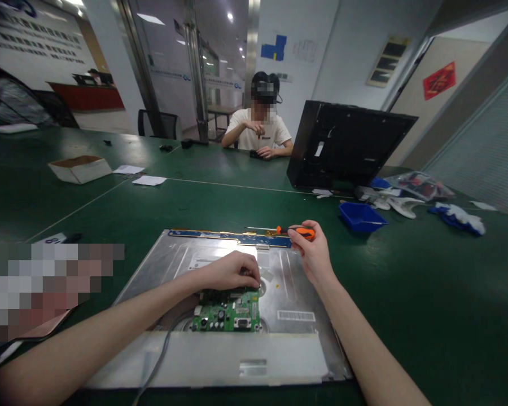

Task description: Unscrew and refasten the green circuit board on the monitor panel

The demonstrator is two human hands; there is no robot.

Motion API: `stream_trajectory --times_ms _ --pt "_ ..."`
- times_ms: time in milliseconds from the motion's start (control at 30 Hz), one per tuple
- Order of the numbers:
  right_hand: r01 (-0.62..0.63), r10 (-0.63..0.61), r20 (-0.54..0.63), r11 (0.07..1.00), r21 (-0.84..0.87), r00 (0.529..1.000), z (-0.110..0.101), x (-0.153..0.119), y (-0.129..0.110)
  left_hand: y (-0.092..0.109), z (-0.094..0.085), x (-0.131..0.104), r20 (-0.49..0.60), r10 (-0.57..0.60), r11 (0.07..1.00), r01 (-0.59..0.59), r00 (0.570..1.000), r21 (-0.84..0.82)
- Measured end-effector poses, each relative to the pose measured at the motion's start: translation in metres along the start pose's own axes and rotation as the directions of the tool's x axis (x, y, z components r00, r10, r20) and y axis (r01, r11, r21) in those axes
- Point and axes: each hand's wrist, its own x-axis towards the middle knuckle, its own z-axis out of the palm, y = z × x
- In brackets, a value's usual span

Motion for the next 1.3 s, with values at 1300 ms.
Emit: stream_trajectory --times_ms 1300 --pt "0.643 -0.466 0.447 0.621 -0.449 0.763 0.029 -0.065 -0.015 -0.005 -0.001 0.000 0.014 -0.027 0.996 0.028 1.000 -0.082"
